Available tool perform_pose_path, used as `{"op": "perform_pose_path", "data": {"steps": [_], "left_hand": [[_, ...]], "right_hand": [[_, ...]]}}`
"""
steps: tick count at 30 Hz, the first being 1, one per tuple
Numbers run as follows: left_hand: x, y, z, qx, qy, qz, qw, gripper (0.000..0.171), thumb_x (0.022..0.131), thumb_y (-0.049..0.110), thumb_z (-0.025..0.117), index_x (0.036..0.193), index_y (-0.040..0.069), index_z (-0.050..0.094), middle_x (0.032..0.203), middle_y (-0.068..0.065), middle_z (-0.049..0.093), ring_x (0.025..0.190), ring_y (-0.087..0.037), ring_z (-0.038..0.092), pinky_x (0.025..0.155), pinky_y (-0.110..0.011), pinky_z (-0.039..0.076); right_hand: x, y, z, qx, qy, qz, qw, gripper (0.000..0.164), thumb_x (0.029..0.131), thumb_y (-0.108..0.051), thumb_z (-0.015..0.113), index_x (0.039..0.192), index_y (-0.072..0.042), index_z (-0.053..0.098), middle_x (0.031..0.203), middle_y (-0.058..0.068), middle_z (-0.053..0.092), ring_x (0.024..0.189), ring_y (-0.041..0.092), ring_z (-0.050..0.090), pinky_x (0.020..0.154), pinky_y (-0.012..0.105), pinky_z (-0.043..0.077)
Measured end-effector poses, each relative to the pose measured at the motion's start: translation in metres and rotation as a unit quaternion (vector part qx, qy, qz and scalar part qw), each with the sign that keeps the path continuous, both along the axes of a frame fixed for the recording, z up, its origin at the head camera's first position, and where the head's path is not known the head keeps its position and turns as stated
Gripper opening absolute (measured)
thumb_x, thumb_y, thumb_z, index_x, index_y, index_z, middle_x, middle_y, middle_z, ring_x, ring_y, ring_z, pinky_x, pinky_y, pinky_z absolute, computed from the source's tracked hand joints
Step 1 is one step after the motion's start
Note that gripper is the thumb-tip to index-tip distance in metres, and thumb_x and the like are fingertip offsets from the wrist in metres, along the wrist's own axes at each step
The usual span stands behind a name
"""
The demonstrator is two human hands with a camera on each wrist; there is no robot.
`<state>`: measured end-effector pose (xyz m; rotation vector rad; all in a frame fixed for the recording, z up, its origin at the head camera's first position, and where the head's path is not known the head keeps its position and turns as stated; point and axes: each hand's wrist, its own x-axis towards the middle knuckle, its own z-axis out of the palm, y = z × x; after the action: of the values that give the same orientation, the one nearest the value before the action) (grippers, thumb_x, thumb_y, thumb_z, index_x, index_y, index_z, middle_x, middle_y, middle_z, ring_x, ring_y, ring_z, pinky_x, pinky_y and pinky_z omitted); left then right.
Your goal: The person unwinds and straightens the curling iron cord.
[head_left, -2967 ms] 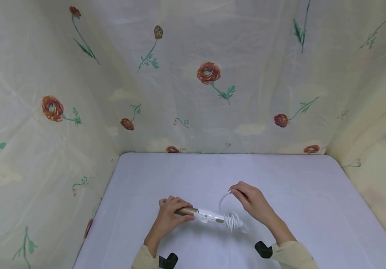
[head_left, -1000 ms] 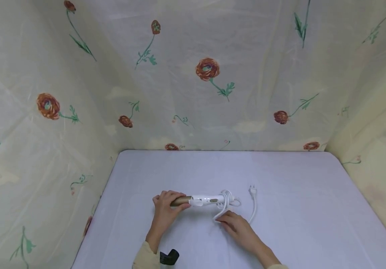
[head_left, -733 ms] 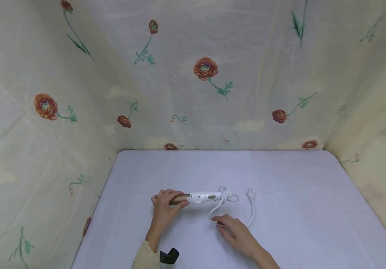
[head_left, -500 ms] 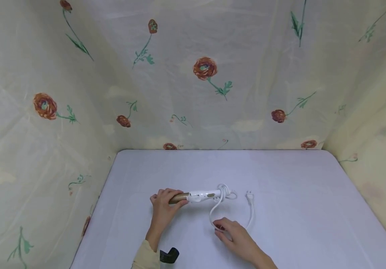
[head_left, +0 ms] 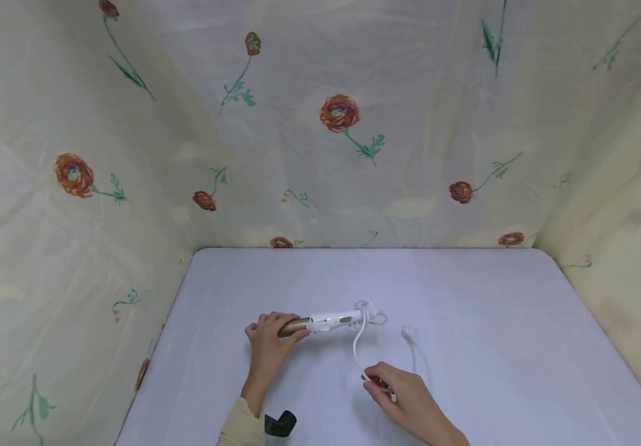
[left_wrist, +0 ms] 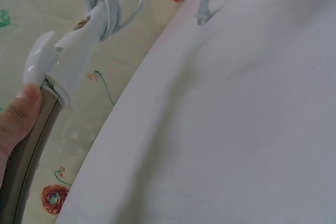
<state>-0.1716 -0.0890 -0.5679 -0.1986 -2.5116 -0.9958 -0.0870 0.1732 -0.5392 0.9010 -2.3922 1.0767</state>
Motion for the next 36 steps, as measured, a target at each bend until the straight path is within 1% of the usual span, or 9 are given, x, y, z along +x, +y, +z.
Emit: {"op": "perform_pose_path", "data": {"steps": [3,7,10,12,17,21,25,31,36], "left_hand": [[0.001,0.0,-0.001,-0.002,-0.009,0.004,0.9999,0.037,0.07,0.046,0.076,0.099,0.023,0.073,0.095,0.004,0.068,0.087,-0.015,0.051,0.086,-0.045,0.021],[0.0,0.001,-0.002,0.005,-0.01,-0.003,0.9999,0.037,0.07,0.045,0.077,0.099,0.023,0.072,0.095,0.003,0.068,0.087,-0.016,0.051,0.085,-0.044,0.021],[-0.001,0.001,0.0,0.011,-0.004,-0.006,0.9999,0.037,0.069,0.045,0.077,0.1,0.023,0.072,0.096,0.003,0.068,0.087,-0.015,0.051,0.085,-0.044,0.021],[-0.001,0.001,0.001,0.011,0.0,-0.007,0.9999,0.038,0.069,0.045,0.077,0.1,0.024,0.072,0.096,0.004,0.068,0.087,-0.015,0.051,0.085,-0.044,0.021],[-0.002,0.003,0.004,0.012,0.009,-0.011,0.9998,0.038,0.07,0.045,0.076,0.1,0.023,0.073,0.096,0.005,0.068,0.087,-0.014,0.051,0.085,-0.044,0.021],[-0.001,0.005,0.007,0.012,0.017,-0.016,0.9997,0.036,0.069,0.044,0.077,0.099,0.025,0.073,0.095,0.006,0.068,0.086,-0.014,0.051,0.086,-0.044,0.021],[-0.001,0.005,0.007,-0.002,0.025,-0.024,0.9994,0.037,0.069,0.045,0.077,0.1,0.025,0.073,0.094,0.006,0.068,0.088,-0.014,0.051,0.085,-0.044,0.021],[0.0,0.003,0.006,-0.003,0.021,-0.038,0.999,0.038,0.069,0.046,0.076,0.1,0.024,0.073,0.094,0.006,0.067,0.088,-0.013,0.05,0.085,-0.042,0.02],[0.001,0.0,0.007,0.013,0.019,-0.044,0.9988,0.036,0.07,0.042,0.077,0.1,0.023,0.073,0.093,0.005,0.067,0.087,-0.012,0.049,0.083,-0.041,0.019]], "right_hand": [[0.0,0.002,0.009,-0.004,0.005,-0.002,1.0,0.015,0.082,-0.004,0.071,0.09,-0.014,0.064,0.076,-0.014,0.062,0.064,-0.011,0.053,0.055,0.004,0.041],[0.0,0.003,0.021,0.004,0.014,-0.009,1.0,0.003,0.088,-0.014,0.066,0.089,-0.015,0.064,0.075,-0.013,0.065,0.065,-0.01,0.057,0.055,0.006,0.044],[-0.002,0.003,0.03,-0.004,0.031,-0.004,1.0,0.004,0.09,-0.017,0.065,0.089,-0.013,0.064,0.073,-0.012,0.064,0.062,-0.01,0.054,0.055,0.006,0.043],[-0.003,0.003,0.035,-0.022,0.038,0.0,0.999,0.004,0.087,-0.01,0.066,0.089,-0.013,0.064,0.071,-0.011,0.062,0.06,-0.01,0.05,0.053,0.006,0.042],[-0.006,0.004,0.039,-0.089,0.054,0.007,0.995,0.028,0.076,0.01,0.068,0.091,-0.013,0.064,0.063,-0.013,0.052,0.054,-0.013,0.037,0.048,0.003,0.032],[-0.008,0.004,0.043,-0.122,0.056,0.025,0.991,0.032,0.074,0.016,0.066,0.09,-0.012,0.065,0.061,-0.013,0.047,0.054,-0.013,0.031,0.046,0.004,0.028],[-0.01,0.006,0.052,-0.122,0.033,0.042,0.991,0.031,0.078,0.016,0.063,0.092,-0.012,0.067,0.058,-0.011,0.046,0.055,-0.014,0.029,0.045,0.005,0.027],[-0.017,0.008,0.068,-0.135,-0.051,0.049,0.988,0.029,0.087,0.011,0.056,0.094,-0.014,0.068,0.053,-0.008,0.047,0.051,-0.014,0.026,0.042,0.01,0.027],[-0.024,0.008,0.076,-0.169,-0.097,0.063,0.979,0.03,0.091,0.011,0.05,0.094,-0.012,0.068,0.05,-0.003,0.035,0.044,0.0,0.022,0.04,0.015,0.025]]}}
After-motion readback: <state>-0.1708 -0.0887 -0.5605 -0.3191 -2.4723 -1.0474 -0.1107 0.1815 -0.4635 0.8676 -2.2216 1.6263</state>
